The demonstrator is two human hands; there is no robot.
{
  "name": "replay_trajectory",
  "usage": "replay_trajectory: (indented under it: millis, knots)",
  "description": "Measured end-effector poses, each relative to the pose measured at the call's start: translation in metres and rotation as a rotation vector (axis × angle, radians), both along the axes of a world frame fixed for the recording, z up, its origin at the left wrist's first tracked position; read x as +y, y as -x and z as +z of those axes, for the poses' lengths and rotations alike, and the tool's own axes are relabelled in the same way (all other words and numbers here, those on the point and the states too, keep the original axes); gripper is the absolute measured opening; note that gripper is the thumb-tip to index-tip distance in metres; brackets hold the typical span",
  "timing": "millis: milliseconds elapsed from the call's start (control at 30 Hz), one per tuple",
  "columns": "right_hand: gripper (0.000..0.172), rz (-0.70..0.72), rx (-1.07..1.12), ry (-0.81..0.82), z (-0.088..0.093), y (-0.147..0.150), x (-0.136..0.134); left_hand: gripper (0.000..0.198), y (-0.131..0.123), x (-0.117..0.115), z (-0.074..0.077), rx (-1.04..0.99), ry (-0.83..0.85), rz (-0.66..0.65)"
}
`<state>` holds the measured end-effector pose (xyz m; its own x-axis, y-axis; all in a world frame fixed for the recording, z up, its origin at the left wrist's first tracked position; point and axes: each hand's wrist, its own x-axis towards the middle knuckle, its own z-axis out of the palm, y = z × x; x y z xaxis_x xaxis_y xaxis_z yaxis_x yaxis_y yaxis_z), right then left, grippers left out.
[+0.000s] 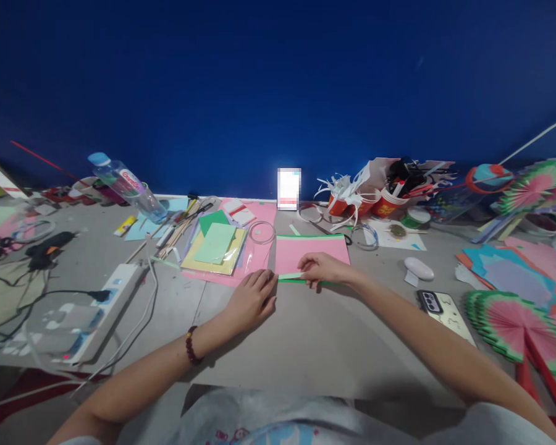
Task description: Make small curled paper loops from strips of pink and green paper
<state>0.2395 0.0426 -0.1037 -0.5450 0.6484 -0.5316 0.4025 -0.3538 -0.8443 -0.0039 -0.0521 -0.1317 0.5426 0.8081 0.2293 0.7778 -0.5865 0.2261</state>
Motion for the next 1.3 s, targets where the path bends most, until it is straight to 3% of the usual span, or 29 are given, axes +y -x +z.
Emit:
replay_trajectory:
  millis: [300, 667, 1300]
  knots:
    - [0.036, -0.104, -0.050, -0.055, -0.009, -0.034, -0.012, 0.049, 0.001, 0.000, -0.003, -0.015, -0.010, 0.005]
    - [0.027, -0.247, -0.090, -0.142, -0.009, -0.032, -0.025, 0.050, 0.000, 0.000, -0.002, -0.008, 0.009, 0.005]
    - [0.004, -0.112, -0.335, -0.399, -0.020, -0.030, -0.022, 0.049, 0.001, 0.000, -0.001, 0.017, -0.004, 0.005]
